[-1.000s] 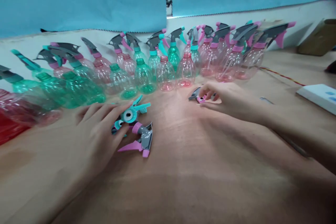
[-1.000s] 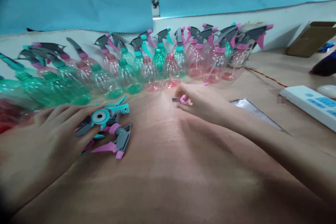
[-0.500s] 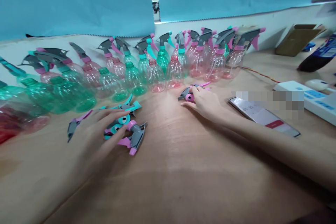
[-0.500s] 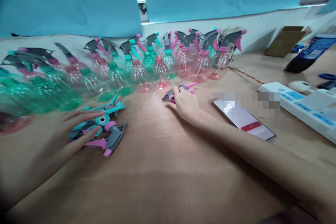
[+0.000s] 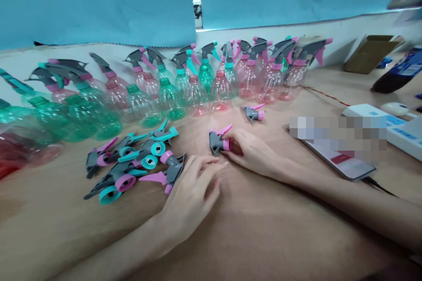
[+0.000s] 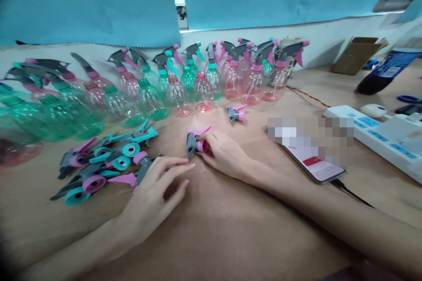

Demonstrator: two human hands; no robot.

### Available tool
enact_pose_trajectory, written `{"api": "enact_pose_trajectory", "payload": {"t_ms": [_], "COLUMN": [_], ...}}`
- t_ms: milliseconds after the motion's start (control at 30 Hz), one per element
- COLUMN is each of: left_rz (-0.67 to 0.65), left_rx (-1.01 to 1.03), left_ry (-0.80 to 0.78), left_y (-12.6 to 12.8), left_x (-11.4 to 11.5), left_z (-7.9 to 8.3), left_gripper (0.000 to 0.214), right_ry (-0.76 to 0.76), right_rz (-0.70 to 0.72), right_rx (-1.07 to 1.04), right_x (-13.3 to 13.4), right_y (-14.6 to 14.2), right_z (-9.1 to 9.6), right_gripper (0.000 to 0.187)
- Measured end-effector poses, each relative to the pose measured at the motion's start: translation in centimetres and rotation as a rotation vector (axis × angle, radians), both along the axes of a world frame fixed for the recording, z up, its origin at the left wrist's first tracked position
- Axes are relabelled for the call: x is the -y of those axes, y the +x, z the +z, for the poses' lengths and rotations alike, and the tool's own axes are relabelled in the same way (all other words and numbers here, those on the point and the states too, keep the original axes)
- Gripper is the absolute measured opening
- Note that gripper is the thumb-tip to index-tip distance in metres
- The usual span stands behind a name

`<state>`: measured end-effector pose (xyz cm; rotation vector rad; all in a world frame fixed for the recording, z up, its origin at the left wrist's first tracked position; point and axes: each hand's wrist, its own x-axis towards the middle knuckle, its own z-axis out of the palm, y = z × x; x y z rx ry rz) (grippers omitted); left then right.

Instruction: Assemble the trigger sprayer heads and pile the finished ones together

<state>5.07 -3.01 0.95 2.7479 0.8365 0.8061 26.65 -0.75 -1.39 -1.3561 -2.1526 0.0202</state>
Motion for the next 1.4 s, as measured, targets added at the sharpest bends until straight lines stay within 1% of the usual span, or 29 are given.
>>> {"api": "enact_pose_trajectory", "payload": {"t_ms": [100, 200, 400, 500, 600, 700, 800, 1000, 1167, 1400], "left_rz": [0.031, 0.042, 0.136, 0.173, 0.173, 0.15, 0.124, 0.018, 0.024, 0.04], "left_rx": [-0.002, -0.033, -0.084, -0.114, -0.109, -0.092, -0.1, -0.135, -0.163, -0.163], "left_ry": [-0.007, -0.07, -0.214, -0.25, -0.264, -0.263, -0.255, -0.131, -0.06, -0.063], "left_y": [0.4, 0.4, -0.4, -0.8, -1.1, -1.2, -1.0, -0.2, -0.2, -0.3], "left_x": [-0.3, -0.8, -2.2, -3.1, -3.7, -3.9, -4.2, -4.8, -4.5, -4.3], "left_z": [-0.9, -1.2, -1.4, -1.4, -1.3, -1.1, -0.9, -1.2, -1.6, -1.4], "left_gripper": [0.035, 0.039, 0.042, 0.044, 0.05, 0.055, 0.054, 0.051, 0.041, 0.035], "right_ry": [0.019, 0.036, -0.004, -0.035, -0.064, -0.088, -0.113, -0.177, -0.215, -0.249], "right_rz": [0.078, 0.114, 0.118, 0.117, 0.12, 0.115, 0.112, 0.151, 0.152, 0.184], "right_rx": [-0.056, -0.099, -0.119, -0.132, -0.148, -0.16, -0.164, -0.159, -0.166, -0.184], "right_x": [0.7, 1.0, 1.4, 1.4, 1.4, 1.4, 1.4, 1.3, 1.3, 1.3], "right_y": [-0.1, -0.1, 0.0, -0.1, -0.2, -0.2, -0.2, 0.0, 0.2, 0.5], "right_z": [-0.6, -0.9, -0.8, -0.6, -0.3, -0.1, -0.2, -0.6, -0.7, -0.9], "right_gripper": [0.017, 0.021, 0.022, 0.02, 0.02, 0.022, 0.025, 0.038, 0.041, 0.035]}}
